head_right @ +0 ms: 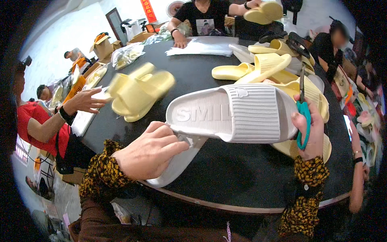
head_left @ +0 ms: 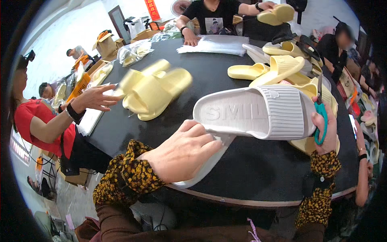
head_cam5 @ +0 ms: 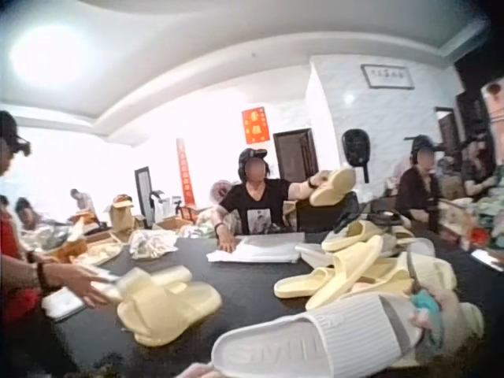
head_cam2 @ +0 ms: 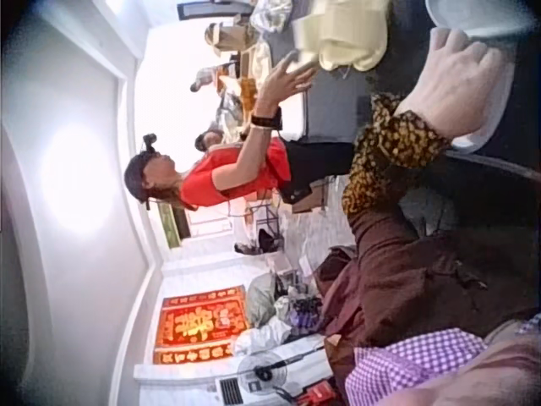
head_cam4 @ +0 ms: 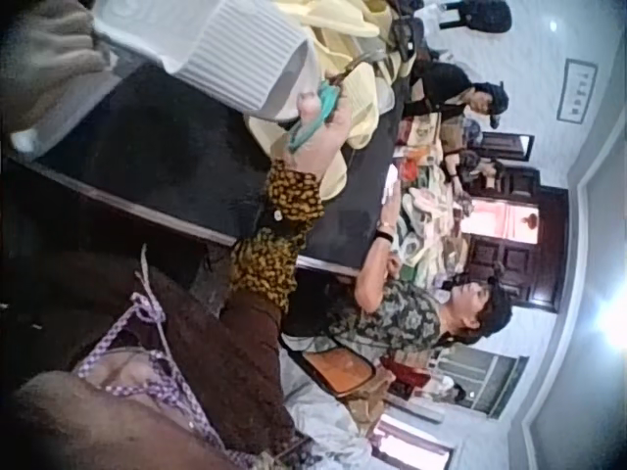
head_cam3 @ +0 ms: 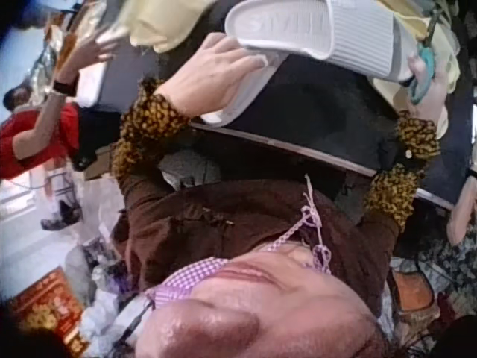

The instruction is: Trim loose threads or excess material from finished sandals using scissors.

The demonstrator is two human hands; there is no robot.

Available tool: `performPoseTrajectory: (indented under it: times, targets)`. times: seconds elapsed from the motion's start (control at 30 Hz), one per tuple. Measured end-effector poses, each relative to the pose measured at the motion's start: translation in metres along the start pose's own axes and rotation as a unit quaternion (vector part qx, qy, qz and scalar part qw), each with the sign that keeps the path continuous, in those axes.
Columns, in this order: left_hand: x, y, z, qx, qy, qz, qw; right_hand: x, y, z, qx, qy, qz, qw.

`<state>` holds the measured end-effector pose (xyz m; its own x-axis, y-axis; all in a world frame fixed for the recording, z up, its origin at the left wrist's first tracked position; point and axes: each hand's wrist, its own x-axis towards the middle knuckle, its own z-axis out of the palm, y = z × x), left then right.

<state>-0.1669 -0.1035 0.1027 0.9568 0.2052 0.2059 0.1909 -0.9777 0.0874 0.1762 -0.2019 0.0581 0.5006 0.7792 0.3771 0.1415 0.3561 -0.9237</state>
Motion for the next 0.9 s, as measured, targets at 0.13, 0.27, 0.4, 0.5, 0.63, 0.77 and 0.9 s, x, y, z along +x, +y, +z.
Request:
performPoseTrajectory:
  times: [0.13,0.27,0.4,0.5,0.63,0.77,0.9]
  targets:
    - [-0.014,0.002,0.006,0.045,-0.019,0.037,0.998,0.003,-0.004,-0.005,-0.041,-0.046,0.028,0.998]
    - [-0.023,-0.002,0.027,0.031,-0.018,0.045,0.998,0.001,-0.006,-0.004,-0.068,-0.077,0.052,0.993]
    - [-0.039,-0.005,0.033,0.009,0.019,0.003,1.000,0.000,0.001,0.000,-0.057,-0.115,0.090,0.988]
    - [-0.057,-0.005,0.035,-0.058,0.069,-0.133,0.987,-0.001,0.001,0.002,-0.044,-0.121,0.098,0.987]
    - [-0.082,-0.010,0.030,-0.113,-0.053,-0.243,0.962,-0.002,-0.003,0.004,-0.056,-0.127,0.098,0.985]
    - [-0.086,-0.013,0.038,-0.133,-0.084,-0.258,0.953,-0.004,0.004,0.014,-0.045,-0.163,0.118,0.979]
    - [-0.088,-0.017,0.038,-0.132,-0.071,-0.234,0.961,-0.014,0.020,0.041,-0.055,-0.224,0.141,0.963]
